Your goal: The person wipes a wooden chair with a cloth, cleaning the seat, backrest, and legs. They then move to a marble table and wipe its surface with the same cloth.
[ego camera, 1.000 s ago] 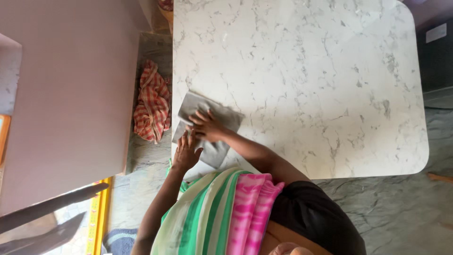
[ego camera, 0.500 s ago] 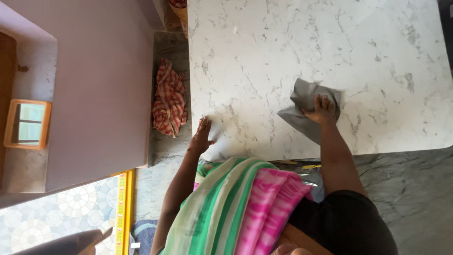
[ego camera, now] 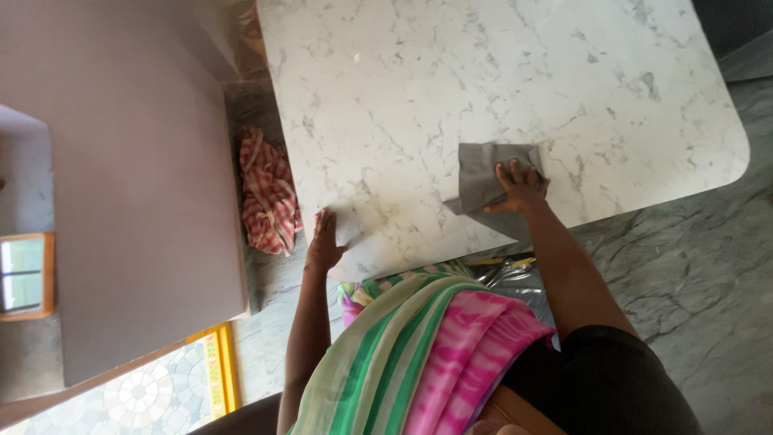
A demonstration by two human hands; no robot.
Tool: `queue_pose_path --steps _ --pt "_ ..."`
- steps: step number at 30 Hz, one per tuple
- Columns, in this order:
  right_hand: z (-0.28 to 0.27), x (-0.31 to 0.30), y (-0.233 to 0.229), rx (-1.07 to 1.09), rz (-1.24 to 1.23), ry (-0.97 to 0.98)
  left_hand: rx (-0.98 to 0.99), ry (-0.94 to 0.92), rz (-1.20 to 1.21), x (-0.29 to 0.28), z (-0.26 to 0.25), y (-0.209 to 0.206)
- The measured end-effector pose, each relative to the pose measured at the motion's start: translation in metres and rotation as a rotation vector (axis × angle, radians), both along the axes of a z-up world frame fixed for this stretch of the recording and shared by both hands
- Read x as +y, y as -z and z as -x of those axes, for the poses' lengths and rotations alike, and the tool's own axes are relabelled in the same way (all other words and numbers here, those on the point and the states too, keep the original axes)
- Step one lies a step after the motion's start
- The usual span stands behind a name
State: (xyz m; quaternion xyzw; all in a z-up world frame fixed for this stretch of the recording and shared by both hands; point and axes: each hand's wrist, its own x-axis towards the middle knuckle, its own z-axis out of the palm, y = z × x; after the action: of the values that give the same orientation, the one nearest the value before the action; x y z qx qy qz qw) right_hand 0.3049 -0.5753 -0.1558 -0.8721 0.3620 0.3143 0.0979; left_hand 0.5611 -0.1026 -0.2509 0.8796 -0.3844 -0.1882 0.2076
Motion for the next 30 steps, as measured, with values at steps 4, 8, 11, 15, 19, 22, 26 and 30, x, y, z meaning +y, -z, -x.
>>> queue_pose_path --steps 4,8,11,15,19,22,26,30 --pt "-0.009 -0.023 0.013 -0.035 -0.001 -0.122 0.025 -0.092 -0.065 -0.012 -0.001 -0.002" --pt "-0.024 -0.035 0.036 -0.034 -0.080 -0.126 0.033 -0.196 -0.333 -0.046 0.012 -0.021" --pt "-0.019 -0.046 0.063 -0.230 -0.089 -0.182 0.069 -0.268 -0.469 -0.106 0.035 -0.041" --pt "0.000 -0.064 0.099 -0.535 0.175 -0.386 0.009 -0.218 -0.364 -0.210 0.080 -0.055" --pt "0.048 -0.155 0.092 -0.621 0.217 -0.389 0.002 -0.206 -0.353 -0.294 0.115 -0.067" --pt "0.112 -0.254 0.073 -0.468 0.199 -0.032 -0.007 -0.207 -0.398 -0.318 0.138 -0.071" --pt "0.173 -0.352 0.025 -0.642 0.161 0.415 0.105 -0.256 -0.473 -0.305 0.156 -0.076" --pt "0.144 -0.401 0.013 -0.328 0.099 0.889 0.118 -0.197 -0.485 -0.293 0.173 -0.078"
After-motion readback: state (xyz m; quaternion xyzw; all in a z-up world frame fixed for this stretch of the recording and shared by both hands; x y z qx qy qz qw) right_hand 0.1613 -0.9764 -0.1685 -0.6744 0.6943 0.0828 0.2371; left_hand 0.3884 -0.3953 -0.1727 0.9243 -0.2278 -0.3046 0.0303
